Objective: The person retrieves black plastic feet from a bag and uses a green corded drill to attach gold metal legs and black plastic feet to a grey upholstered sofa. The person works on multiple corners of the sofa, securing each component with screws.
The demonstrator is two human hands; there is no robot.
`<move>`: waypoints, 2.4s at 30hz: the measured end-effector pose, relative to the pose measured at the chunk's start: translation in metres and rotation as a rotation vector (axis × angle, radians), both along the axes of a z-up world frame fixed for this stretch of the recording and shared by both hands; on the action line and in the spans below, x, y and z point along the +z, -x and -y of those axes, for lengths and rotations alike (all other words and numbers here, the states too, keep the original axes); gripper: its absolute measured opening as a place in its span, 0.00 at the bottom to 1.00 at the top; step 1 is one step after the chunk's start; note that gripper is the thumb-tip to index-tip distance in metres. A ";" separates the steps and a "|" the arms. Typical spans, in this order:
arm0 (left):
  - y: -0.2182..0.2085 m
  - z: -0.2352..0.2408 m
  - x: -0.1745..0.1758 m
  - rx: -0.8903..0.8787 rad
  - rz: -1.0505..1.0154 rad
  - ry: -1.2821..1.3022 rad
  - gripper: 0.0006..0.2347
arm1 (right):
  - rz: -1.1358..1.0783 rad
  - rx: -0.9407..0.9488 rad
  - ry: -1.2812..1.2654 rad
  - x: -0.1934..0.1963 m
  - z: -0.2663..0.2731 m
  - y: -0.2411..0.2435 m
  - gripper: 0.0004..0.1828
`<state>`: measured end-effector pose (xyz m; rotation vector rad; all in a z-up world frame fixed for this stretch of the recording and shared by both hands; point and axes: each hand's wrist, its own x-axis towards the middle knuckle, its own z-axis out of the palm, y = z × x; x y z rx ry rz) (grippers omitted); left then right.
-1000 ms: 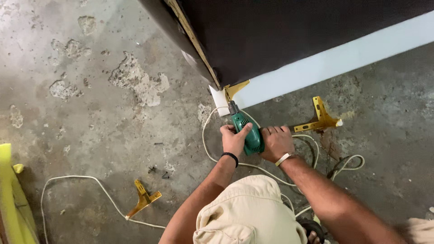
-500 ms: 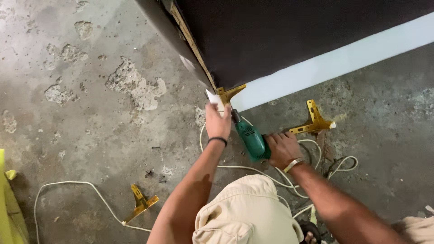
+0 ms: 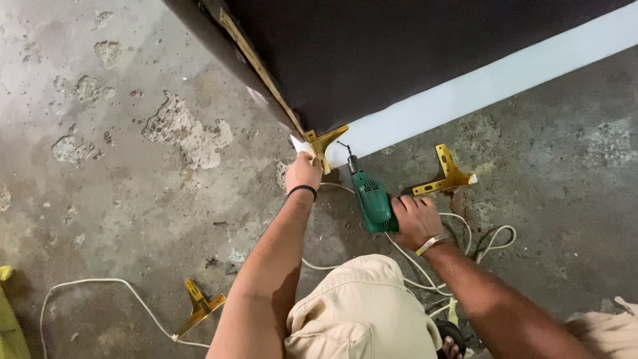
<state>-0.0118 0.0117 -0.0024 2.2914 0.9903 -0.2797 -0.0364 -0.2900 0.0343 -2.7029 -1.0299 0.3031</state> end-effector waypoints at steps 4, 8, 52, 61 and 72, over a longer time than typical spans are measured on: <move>0.000 0.006 -0.007 -0.028 -0.044 -0.022 0.17 | -0.045 -0.041 -0.005 -0.003 0.002 0.000 0.38; 0.008 0.002 -0.019 -0.061 -0.036 -0.050 0.14 | -0.034 -0.065 0.061 -0.010 0.003 -0.004 0.38; -0.050 0.107 0.022 -1.425 -0.228 -0.175 0.09 | 0.610 -0.785 0.002 0.255 0.272 0.039 0.26; 0.050 0.035 0.003 -1.330 -0.337 -0.047 0.12 | 0.705 -0.850 0.076 0.318 0.317 0.046 0.34; 0.043 0.050 0.153 -1.413 -0.284 -0.249 0.10 | 0.871 -0.861 -0.210 0.307 0.289 -0.053 0.30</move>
